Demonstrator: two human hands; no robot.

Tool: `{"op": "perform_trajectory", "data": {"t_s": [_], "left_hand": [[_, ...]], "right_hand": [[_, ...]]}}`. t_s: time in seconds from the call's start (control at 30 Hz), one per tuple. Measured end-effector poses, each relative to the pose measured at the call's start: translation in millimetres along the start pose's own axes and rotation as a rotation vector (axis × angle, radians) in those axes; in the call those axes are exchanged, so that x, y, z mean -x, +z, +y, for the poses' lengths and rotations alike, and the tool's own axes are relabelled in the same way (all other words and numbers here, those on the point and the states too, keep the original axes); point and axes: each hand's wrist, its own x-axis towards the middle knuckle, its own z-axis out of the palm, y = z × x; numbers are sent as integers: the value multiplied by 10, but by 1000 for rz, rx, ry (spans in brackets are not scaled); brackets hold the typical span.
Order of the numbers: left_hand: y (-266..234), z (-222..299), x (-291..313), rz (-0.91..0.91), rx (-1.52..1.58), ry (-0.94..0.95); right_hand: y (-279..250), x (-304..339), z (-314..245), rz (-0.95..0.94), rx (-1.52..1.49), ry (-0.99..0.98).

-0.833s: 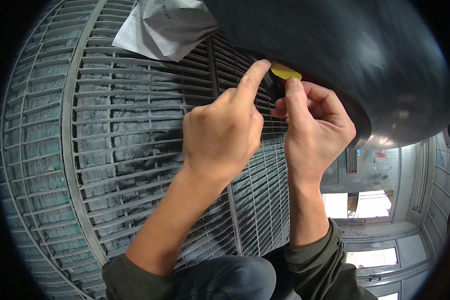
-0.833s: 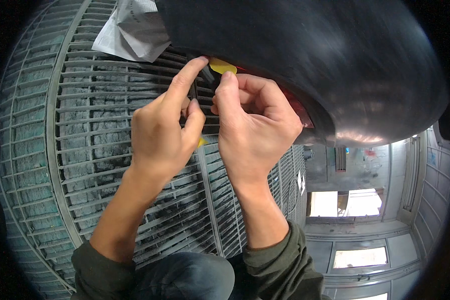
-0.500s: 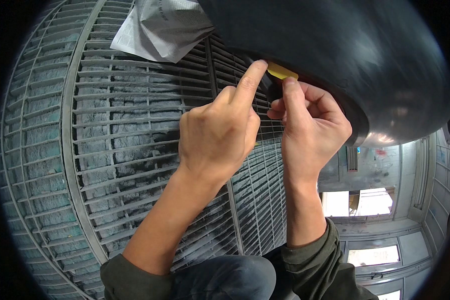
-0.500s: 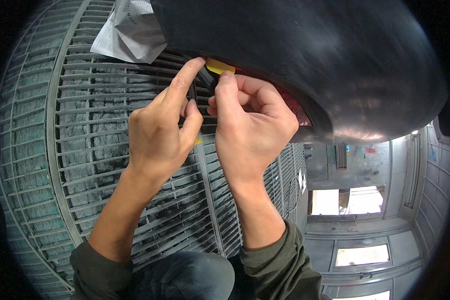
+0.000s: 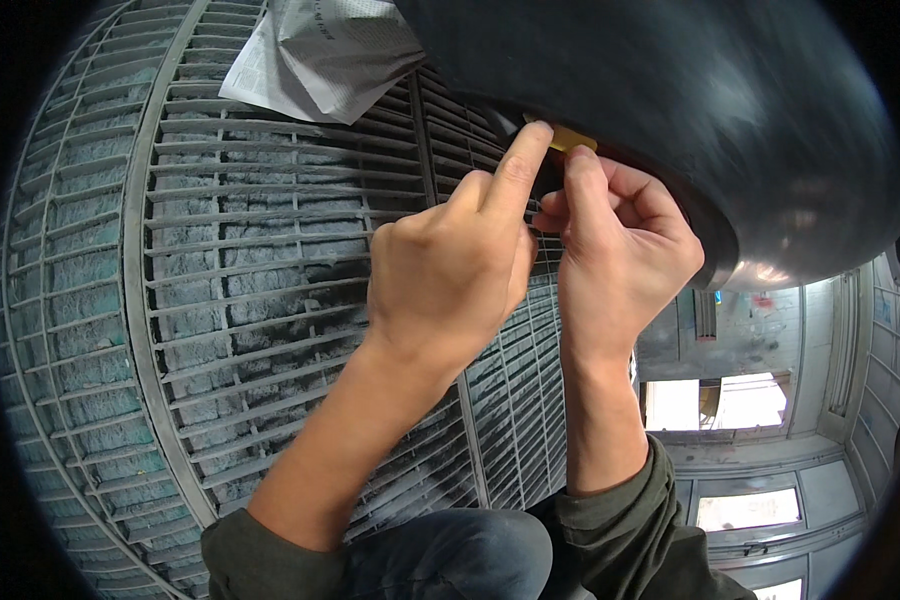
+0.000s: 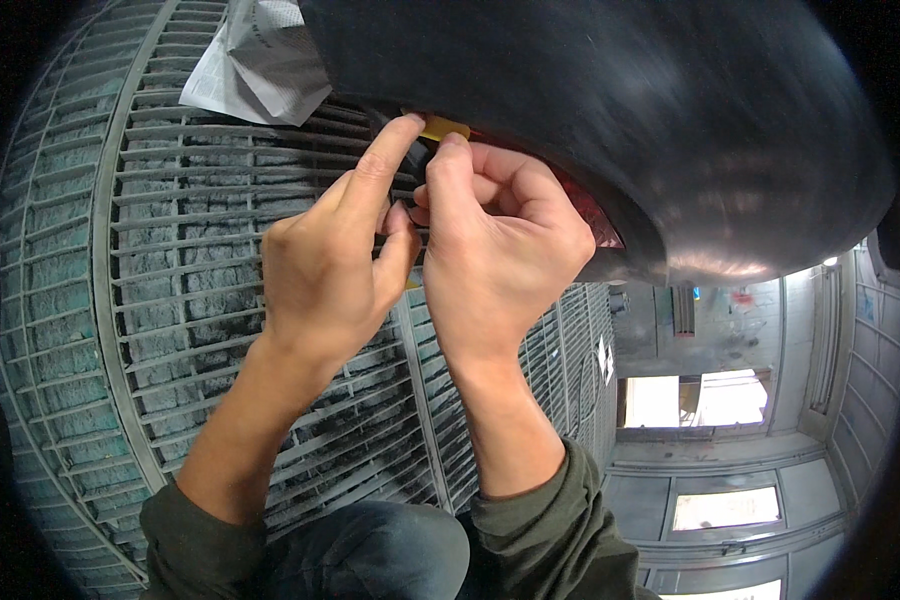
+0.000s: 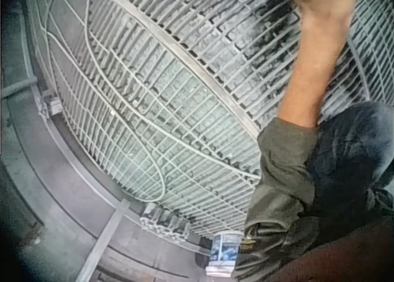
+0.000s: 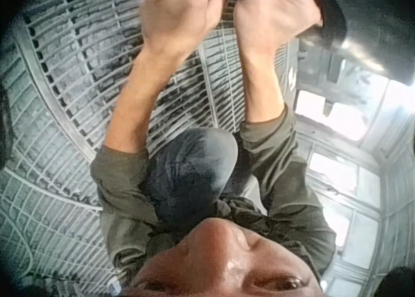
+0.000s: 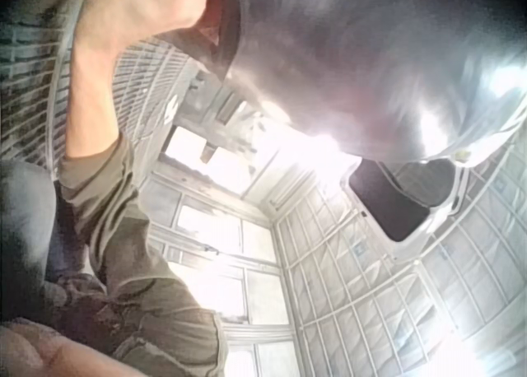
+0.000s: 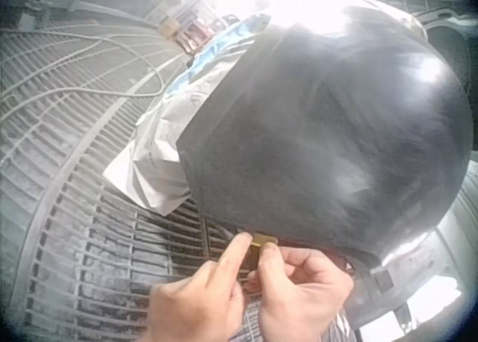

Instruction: The person applies yellow masking tape around the perimeter of a red tail light on a black vehicle part. They smooth the tape with their fingers, tear off pieces, and continue wrapping the light until the entire edge is covered.

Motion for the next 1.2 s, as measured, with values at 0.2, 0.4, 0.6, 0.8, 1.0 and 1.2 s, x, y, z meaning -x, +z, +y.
{"op": "perform_trajectory", "data": {"t_s": [0.2, 0.4, 0.6, 0.8, 1.0, 1.2], "left_hand": [[57, 51, 21, -4, 68, -18], [49, 105, 29, -31, 55, -51], [213, 195, 83, 57, 121, -30], [281, 280, 73, 98, 161, -22], [338, 371, 111, 91, 149, -3], [256, 174, 130, 49, 83, 13]], "right_hand": [[-8, -7, 16, 12, -2, 0], [-145, 40, 31, 38, -16, -18], [-730, 126, -80, 126, -11, 93], [-1053, 367, -107, 107, -10, 161], [-1199, 496, -155, 13, -26, 163], [-1424, 562, -131, -39, 48, 124]]}}
